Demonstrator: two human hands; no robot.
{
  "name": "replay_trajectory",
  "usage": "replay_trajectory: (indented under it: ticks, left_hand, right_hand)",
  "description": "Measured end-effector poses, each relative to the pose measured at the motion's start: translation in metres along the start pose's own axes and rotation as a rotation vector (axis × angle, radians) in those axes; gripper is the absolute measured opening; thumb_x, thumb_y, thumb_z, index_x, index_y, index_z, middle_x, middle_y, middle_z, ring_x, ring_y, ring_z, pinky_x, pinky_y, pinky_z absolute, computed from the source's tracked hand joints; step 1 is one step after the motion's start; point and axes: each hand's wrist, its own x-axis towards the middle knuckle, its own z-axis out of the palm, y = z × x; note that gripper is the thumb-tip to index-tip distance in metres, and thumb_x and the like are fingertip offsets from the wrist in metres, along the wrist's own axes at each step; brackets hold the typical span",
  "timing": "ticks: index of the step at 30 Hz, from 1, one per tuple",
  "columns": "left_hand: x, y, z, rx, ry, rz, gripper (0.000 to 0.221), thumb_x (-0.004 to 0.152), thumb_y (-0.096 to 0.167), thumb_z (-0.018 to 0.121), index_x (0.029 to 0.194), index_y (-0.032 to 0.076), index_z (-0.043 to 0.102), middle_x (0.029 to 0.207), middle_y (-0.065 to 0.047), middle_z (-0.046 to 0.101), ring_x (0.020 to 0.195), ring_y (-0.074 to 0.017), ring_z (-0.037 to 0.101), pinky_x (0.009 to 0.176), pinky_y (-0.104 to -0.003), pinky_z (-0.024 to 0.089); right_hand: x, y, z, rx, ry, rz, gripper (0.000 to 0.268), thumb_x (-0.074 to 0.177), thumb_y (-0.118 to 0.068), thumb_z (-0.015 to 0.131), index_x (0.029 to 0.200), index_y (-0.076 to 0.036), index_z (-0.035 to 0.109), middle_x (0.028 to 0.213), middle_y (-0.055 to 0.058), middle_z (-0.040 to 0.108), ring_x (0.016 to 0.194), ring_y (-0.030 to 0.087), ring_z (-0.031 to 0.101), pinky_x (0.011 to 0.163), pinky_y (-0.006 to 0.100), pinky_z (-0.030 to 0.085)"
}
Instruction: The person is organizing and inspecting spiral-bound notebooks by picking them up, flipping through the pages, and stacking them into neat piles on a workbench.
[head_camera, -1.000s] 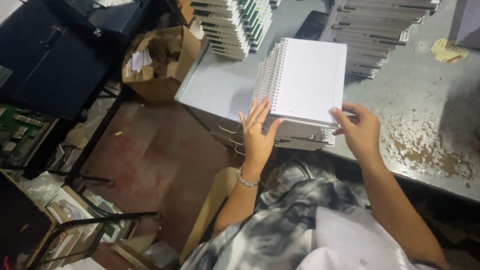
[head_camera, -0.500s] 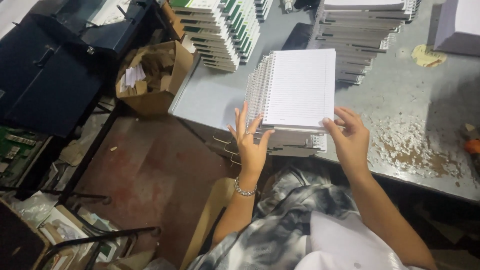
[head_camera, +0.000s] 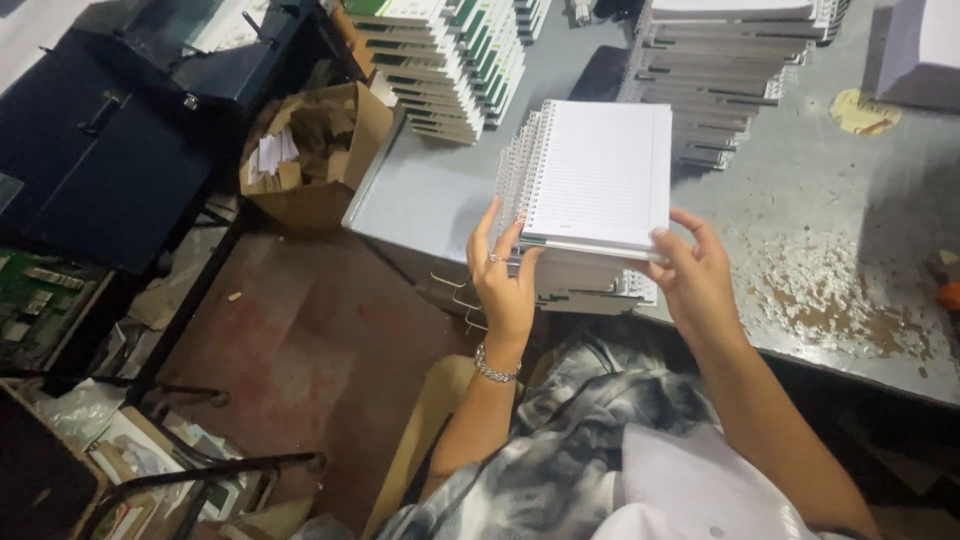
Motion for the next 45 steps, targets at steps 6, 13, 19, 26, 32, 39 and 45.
replay_trajectory:
  ticks: [6,13,19,26,32,39,45]
  left_hand:
    - [0.001,0.015,-0.003,-0.035,0.051,-0.083,0.075,0.077,0.022,0.088,0.144,0.009,0.057,0.127,-0.006,0.070,0.115,-0.0264,0.067,0.104,-0.043,0.048]
    - [0.008,0.046,-0.023,-0.287,-0.030,-0.317,0.037,0.105,0.013,0.056,0.141,0.006,0.062,0.119,-0.020,0.075,0.116,-0.0295,0.069,0.097,-0.040,0.054]
    - [0.030,0.081,-0.032,-0.489,-0.223,-0.974,0.085,0.093,0.061,0.061,0.146,-0.004,0.047,0.148,-0.026,0.052,0.143,-0.0373,0.045,0.121,-0.050,0.031]
    - [-0.009,0.037,-0.021,-1.229,-0.201,-0.895,0.039,0.104,0.028,0.055,0.133,0.002,0.060,0.123,-0.017,0.066,0.111,-0.0223,0.064,0.094,-0.041,0.054]
    - [-0.012,0.011,-0.014,-1.337,-0.231,-0.920,0.040,0.109,0.025,0.044,0.137,0.002,0.059,0.124,-0.018,0.066,0.110,-0.0276,0.067,0.089,-0.047,0.062]
    - [-0.006,0.006,-0.014,-1.291,-0.223,-0.895,0.039,0.105,0.020,0.048,0.138,0.002,0.057,0.124,-0.019,0.067,0.109,-0.0261,0.068,0.089,-0.044,0.063]
    - [0.043,0.046,-0.061,-1.256,-0.392,-0.519,0.059,0.109,0.019,0.042,0.160,-0.005,0.022,0.154,-0.021,0.047,0.136,-0.0297,0.053,0.115,-0.038,0.050]
  right_hand:
    - [-0.008,-0.019,0.007,0.043,-0.088,0.069,0.065,0.097,-0.006,0.059,0.153,0.011,0.030,0.139,0.038,0.050,0.126,0.046,0.057,0.103,0.056,0.051]
    - [0.000,-0.008,-0.012,0.098,-0.163,0.103,0.063,0.098,-0.007,0.054,0.155,0.007,0.033,0.138,0.034,0.052,0.124,0.042,0.059,0.104,0.053,0.050]
    - [-0.015,-0.010,-0.012,0.049,-0.202,0.129,0.069,0.094,-0.005,0.054,0.158,0.002,0.032,0.137,0.029,0.053,0.121,0.037,0.060,0.101,0.052,0.052]
    - [-0.021,-0.015,-0.030,-0.038,-0.223,0.059,0.070,0.095,0.001,0.050,0.161,0.003,0.028,0.133,0.034,0.054,0.113,0.040,0.063,0.091,0.053,0.055]
    - [-0.029,-0.047,-0.005,-0.081,-0.172,0.000,0.065,0.094,0.001,0.057,0.156,0.006,0.037,0.122,0.036,0.062,0.101,0.040,0.069,0.080,0.052,0.059]
    - [-0.034,-0.080,0.014,-0.154,-0.132,0.059,0.070,0.090,0.002,0.062,0.155,0.007,0.038,0.112,0.035,0.066,0.094,0.036,0.070,0.082,0.051,0.058]
    - [-0.007,-0.158,0.061,-0.339,-0.082,0.188,0.071,0.079,-0.023,0.060,0.148,-0.009,0.049,0.146,0.005,0.061,0.126,0.022,0.061,0.106,0.037,0.055]
